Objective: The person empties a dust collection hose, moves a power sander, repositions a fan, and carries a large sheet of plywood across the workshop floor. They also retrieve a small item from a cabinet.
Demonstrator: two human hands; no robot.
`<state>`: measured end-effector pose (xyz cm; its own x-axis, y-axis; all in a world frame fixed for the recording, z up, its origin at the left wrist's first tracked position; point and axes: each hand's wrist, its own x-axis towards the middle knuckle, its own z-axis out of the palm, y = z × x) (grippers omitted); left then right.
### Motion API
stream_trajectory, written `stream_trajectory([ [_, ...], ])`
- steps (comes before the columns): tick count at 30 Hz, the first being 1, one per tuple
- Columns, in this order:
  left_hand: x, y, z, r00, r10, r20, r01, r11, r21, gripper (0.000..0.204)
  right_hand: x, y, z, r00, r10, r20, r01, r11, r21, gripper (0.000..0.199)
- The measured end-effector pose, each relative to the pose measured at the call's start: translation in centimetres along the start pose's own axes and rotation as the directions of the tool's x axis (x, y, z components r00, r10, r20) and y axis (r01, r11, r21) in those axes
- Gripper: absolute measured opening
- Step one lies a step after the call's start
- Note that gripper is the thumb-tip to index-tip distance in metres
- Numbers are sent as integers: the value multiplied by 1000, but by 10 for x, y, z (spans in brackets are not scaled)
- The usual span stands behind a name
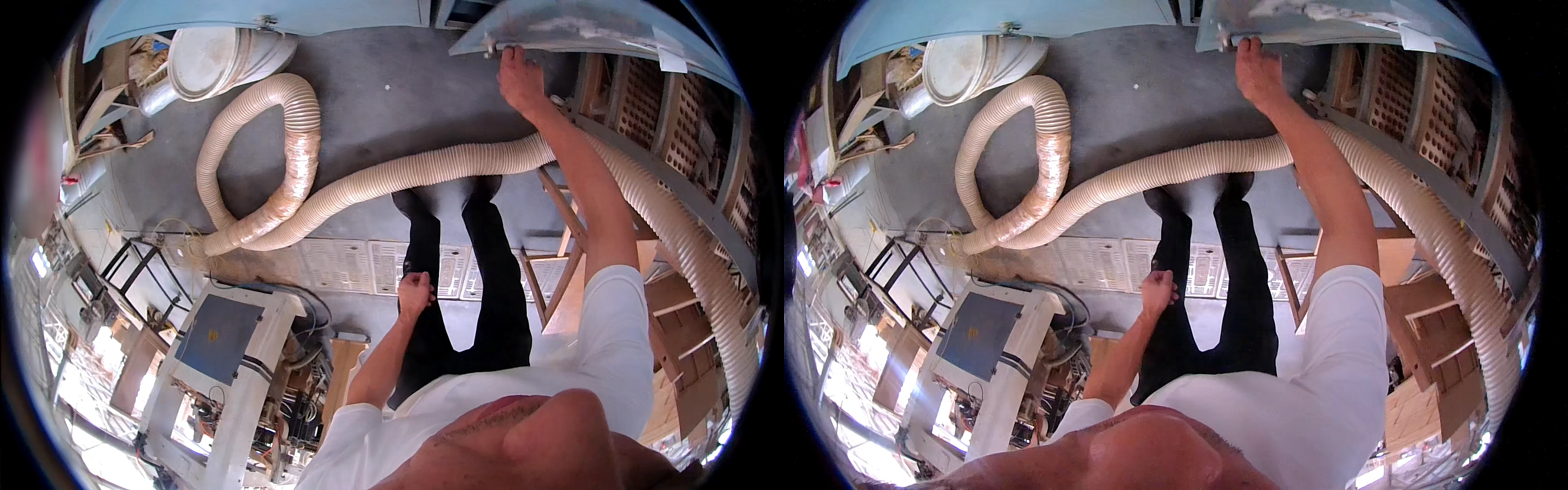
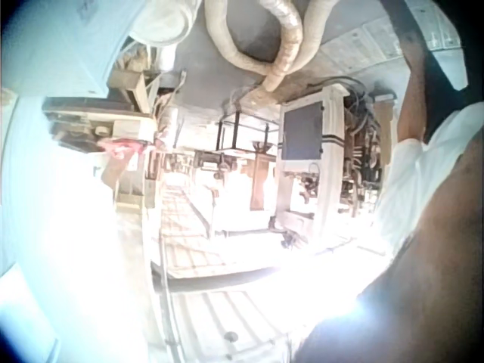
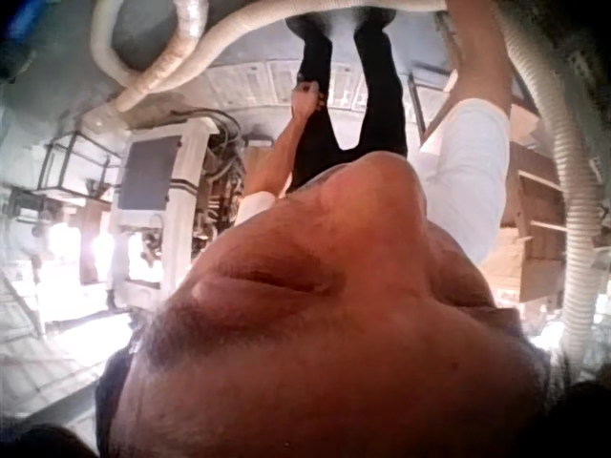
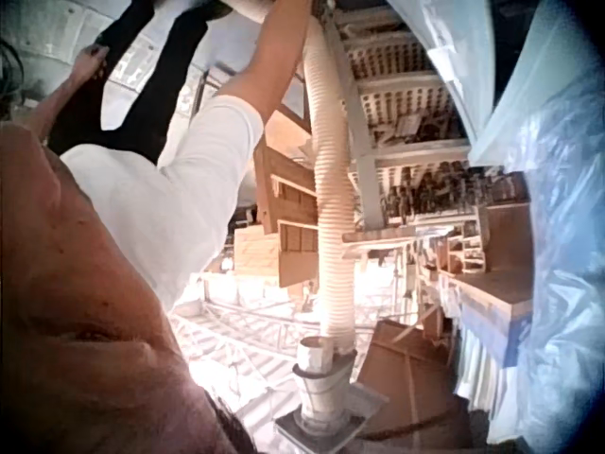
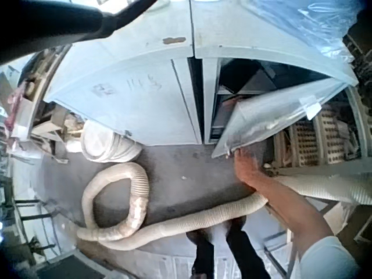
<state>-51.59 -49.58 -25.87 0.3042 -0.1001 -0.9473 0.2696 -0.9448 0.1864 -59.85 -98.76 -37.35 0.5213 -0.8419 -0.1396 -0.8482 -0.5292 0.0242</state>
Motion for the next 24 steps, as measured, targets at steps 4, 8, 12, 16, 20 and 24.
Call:
stream_trajectory([
  [4,2,-6,-6,999,11,38,-11,1000,-3,29,-96,18,22,999,-36,37,29,985,171,32],
  [8,-2,5,-6,999,27,37,-28,999,30,29,-161,45,32,993,73,-92,-44,958,284,36],
  [12,-5,4,-8,999,40,26,-42,994,99,28,-202,54,32,970,245,0,-219,867,447,40],
  [16,-5,6,-10,998,49,38,-53,992,111,28,-234,23,59,816,554,168,-576,753,318,53],
  [20,-1,-4,-11,998,51,19,-53,994,100,28,-236,-55,25,736,400,546,-674,351,650,73],
  [24,-1,-9,-13,999,40,19,-42,994,99,29,-216,-102,20,895,203,396,-442,510,738,63],
])
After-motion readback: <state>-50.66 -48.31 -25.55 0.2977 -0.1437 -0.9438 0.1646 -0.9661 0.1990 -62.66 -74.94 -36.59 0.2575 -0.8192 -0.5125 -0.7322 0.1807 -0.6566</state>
